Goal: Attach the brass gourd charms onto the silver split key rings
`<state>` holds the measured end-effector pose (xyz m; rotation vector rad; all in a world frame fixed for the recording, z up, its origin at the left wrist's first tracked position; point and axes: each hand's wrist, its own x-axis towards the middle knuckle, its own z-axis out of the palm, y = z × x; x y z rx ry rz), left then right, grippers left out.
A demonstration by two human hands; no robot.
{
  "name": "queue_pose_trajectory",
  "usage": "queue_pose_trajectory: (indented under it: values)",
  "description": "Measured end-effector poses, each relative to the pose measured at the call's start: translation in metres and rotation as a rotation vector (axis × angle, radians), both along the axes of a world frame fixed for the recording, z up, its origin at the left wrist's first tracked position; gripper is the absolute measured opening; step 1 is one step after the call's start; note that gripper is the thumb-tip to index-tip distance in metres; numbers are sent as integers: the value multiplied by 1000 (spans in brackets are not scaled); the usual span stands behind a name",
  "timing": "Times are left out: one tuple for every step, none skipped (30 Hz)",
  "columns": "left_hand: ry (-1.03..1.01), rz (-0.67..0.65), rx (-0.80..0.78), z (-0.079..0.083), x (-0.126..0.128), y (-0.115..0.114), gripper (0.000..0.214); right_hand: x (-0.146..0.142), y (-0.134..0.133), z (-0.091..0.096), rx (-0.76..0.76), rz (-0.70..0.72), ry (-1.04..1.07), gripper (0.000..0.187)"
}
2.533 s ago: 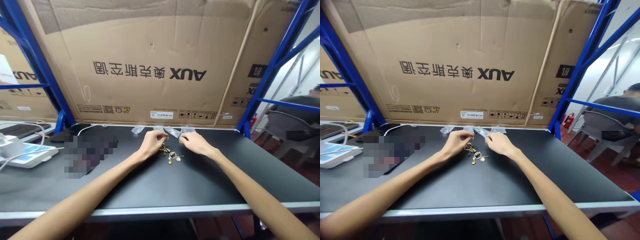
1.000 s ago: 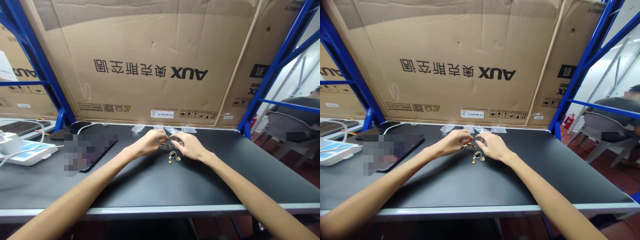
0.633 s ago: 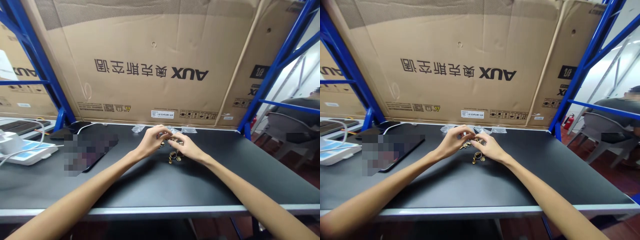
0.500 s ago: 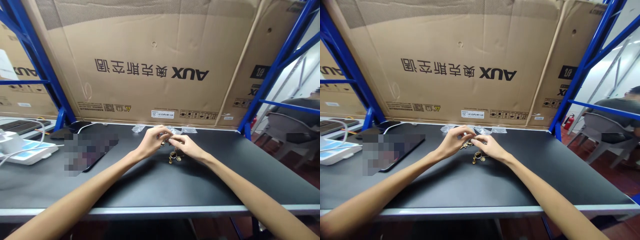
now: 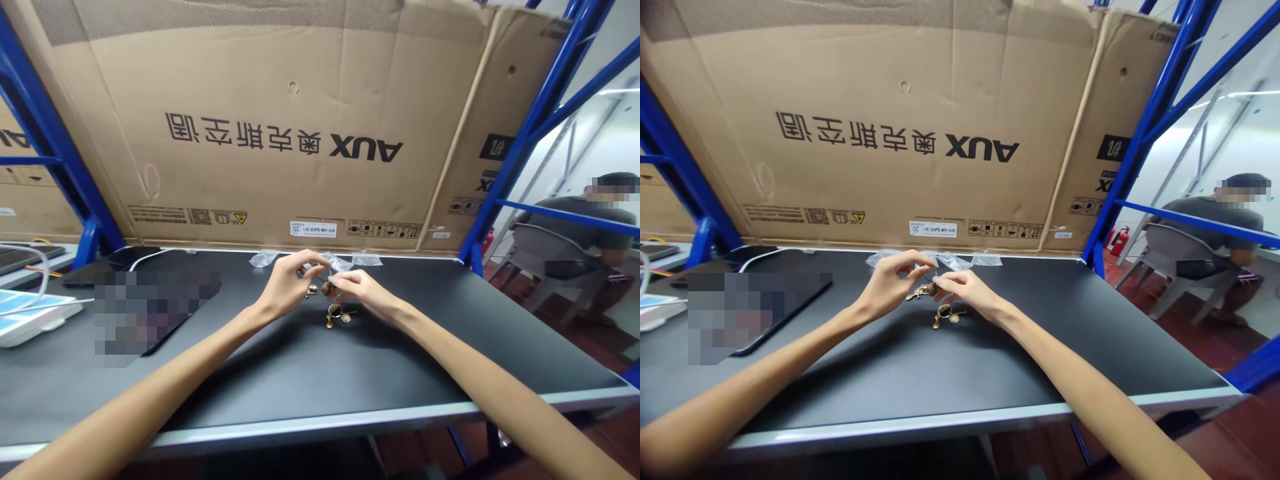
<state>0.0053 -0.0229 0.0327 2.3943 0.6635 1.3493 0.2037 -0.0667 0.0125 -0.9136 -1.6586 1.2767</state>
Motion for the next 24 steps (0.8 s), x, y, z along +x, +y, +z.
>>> queue_pose_trajectory:
  values:
    - [1, 3, -4, 0, 0, 0, 17, 0, 1, 0, 3, -8, -4, 36]
    - [2, 2, -7, -1, 0, 0, 17, 0, 1, 0, 7, -18, -11, 35]
    - [1, -2, -11, -1, 1, 1, 17, 0, 2, 0, 14, -32, -18, 34]
    - [0, -4, -15, -1, 1, 1, 17, 0, 2, 0, 24, -48, -29, 34]
    - [-5, -2, -21, -1, 1, 1, 17, 0, 2, 1, 40, -66, -45, 34]
    - [-11, 4, -27, -1, 1, 0, 16, 0, 2, 1, 68, -88, -68, 33]
    - [-16, 13, -35, -2, 2, 0, 16, -1, 1, 2, 107, -114, -99, 33]
    - [-18, 25, -44, -2, 2, 0, 17, -1, 0, 2, 158, -144, -139, 32]
    - [-18, 39, -51, -3, 2, 0, 18, -2, -2, 3, 214, -182, -183, 32]
    - [-10, 50, -57, -4, 3, -1, 19, -3, -3, 3, 271, -225, -230, 32]
    - [4, 62, -60, -4, 3, -1, 19, -4, -5, 2, 325, -273, -277, 32]
    - [24, 76, -59, -5, 3, 0, 19, -5, -6, 2, 373, -320, -316, 30]
    - [44, 85, -51, -6, 4, 0, 17, -6, -7, 2, 413, -361, -350, 29]
    - [56, 91, -40, -7, 4, 1, 16, -7, -8, 1, 439, -388, -376, 28]
    - [60, 91, -26, -8, 3, 2, 16, -8, -9, 1, 451, -397, -392, 27]
    - [53, 86, -12, -9, 3, 2, 16, -9, -10, 1, 447, -391, -399, 26]
    - [42, 76, 0, -9, 3, 3, 16, -9, -10, 1, 431, -369, -393, 26]
    - [27, 62, 9, -10, 3, 3, 16, -10, -10, 1, 407, -338, -375, 26]
    - [13, 46, 16, -10, 2, 3, 17, -10, -10, 1, 383, -306, -351, 26]
    - [1, 28, 18, -9, 2, 3, 17, -10, -10, 0, 363, -278, -323, 27]
    - [-8, 14, 17, -9, 2, 3, 18, -10, -10, -1, 347, -254, -297, 28]
    - [-15, 2, 15, -9, 2, 2, 18, -10, -9, -2, 333, -232, -275, 30]
    - [-20, -5, 12, -9, 2, 2, 19, -10, -8, -3, 320, -214, -256, 30]
    - [-23, -9, 8, -9, 2, 2, 18, -10, -7, -4, 308, -201, -240, 31]
